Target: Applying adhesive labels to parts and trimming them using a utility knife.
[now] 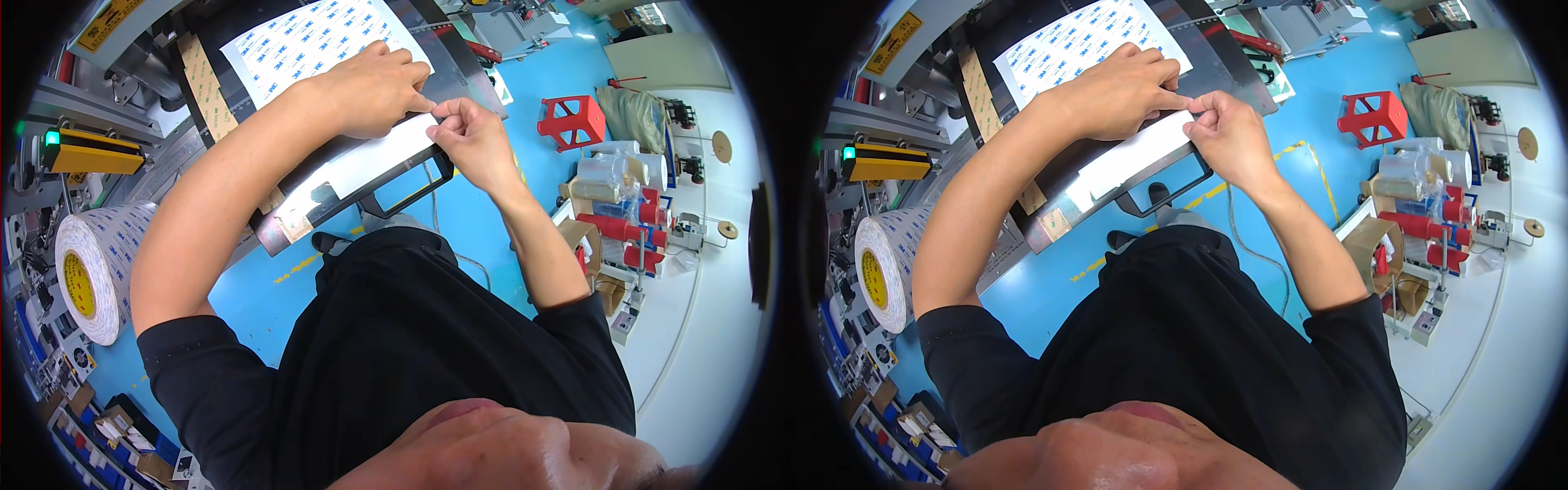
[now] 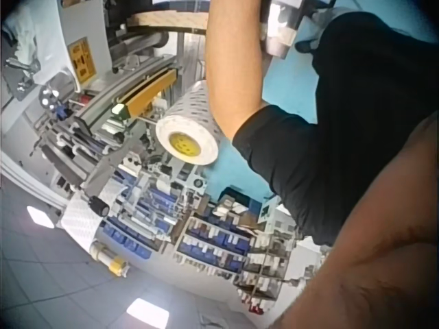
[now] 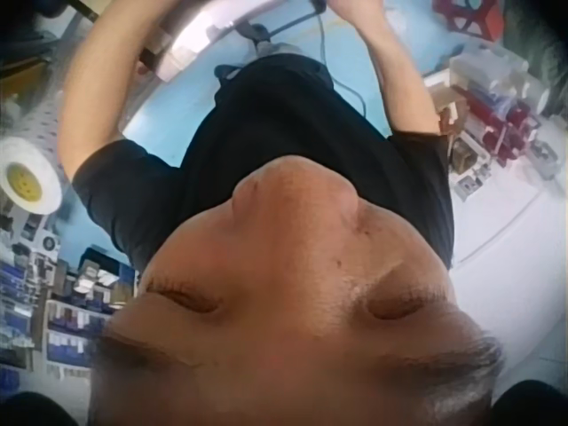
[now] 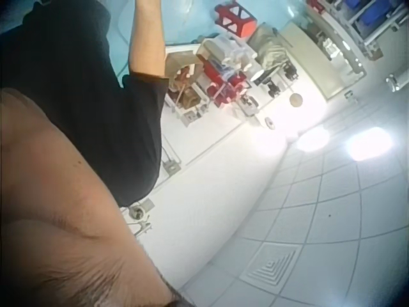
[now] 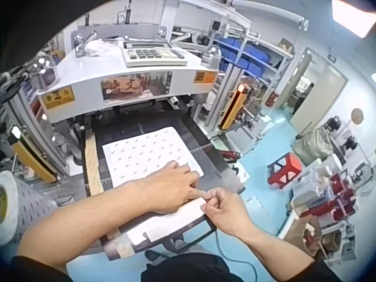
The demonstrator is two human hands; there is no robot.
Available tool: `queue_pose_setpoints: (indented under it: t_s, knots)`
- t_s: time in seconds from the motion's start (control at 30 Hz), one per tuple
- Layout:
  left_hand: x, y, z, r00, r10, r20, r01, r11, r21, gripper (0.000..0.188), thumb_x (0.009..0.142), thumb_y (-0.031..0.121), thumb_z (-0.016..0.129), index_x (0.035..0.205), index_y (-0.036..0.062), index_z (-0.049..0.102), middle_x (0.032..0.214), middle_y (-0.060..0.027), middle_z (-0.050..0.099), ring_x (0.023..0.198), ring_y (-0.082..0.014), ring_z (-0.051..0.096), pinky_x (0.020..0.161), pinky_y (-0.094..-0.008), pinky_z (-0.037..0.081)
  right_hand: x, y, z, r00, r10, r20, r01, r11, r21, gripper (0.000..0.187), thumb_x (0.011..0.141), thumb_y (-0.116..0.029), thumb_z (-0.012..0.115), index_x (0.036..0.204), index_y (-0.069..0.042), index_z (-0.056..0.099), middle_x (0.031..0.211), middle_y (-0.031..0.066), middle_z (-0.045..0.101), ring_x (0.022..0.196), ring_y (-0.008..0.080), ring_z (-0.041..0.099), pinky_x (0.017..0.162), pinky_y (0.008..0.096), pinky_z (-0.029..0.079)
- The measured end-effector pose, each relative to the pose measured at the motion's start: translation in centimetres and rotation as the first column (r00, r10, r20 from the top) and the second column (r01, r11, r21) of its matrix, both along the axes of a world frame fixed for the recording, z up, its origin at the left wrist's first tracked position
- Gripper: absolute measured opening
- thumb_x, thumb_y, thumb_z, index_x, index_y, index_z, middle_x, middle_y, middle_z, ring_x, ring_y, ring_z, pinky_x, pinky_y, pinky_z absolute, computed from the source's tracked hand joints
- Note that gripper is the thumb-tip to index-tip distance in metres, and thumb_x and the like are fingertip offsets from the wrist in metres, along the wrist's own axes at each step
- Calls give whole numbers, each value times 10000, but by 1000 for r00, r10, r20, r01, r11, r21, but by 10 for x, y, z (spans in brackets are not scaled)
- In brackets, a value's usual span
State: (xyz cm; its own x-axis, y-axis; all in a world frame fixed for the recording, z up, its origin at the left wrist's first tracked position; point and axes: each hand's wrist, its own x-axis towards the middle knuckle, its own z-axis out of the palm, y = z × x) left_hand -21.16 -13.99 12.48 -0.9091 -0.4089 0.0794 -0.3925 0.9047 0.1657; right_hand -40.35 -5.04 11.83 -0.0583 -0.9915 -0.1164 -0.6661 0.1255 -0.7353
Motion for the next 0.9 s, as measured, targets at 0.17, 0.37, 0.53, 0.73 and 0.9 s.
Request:
queue_pose_setpoints:
  t_s: [0.17,0.37,0.53,0.73,0.9]
  knots:
    - [-1,-4,1,999,-25,25,25,1000,14,386,907,95,609,1236,254,729,1142,-69,611,1164,-215,542,1027,-368,374,14,20,-7,950,243,-193,-309,813,-494,135,823,-1,721,947,-29,675,745,65,600,602,171,576,541,282,466]
    - [-1,-4,2,996,-80,34,82,994,-77,387,935,102,588,1278,238,702,1167,-74,607,1180,-222,537,1026,-372,373,32,60,2,701,617,-358,-652,352,-672,187,740,-14,724,922,-49,694,794,69,619,615,224,590,528,330,475]
    - [-1,-1,-5,996,-84,-31,80,991,-106,403,884,84,645,1266,196,708,1102,-82,601,1137,-217,553,1021,-378,370,31,79,25,515,831,-212,-612,183,-769,166,793,-51,713,959,-48,705,891,82,662,646,204,611,537,300,491]
    - [4,8,-5,998,-28,-56,22,995,-102,390,881,87,643,1257,173,701,1103,-89,615,1146,-232,567,1028,-394,375,-23,58,58,831,556,-28,-436,618,-654,173,883,-32,654,1046,25,663,854,112,611,747,213,572,652,334,472]
    - [31,8,6,932,197,-304,-178,980,88,321,889,138,660,1206,150,711,1132,-91,641,1109,-264,601,1013,-425,404,-120,-25,42,782,513,354,-270,791,-549,151,982,-140,567,983,6,604,916,77,520,799,166,497,705,295,429]
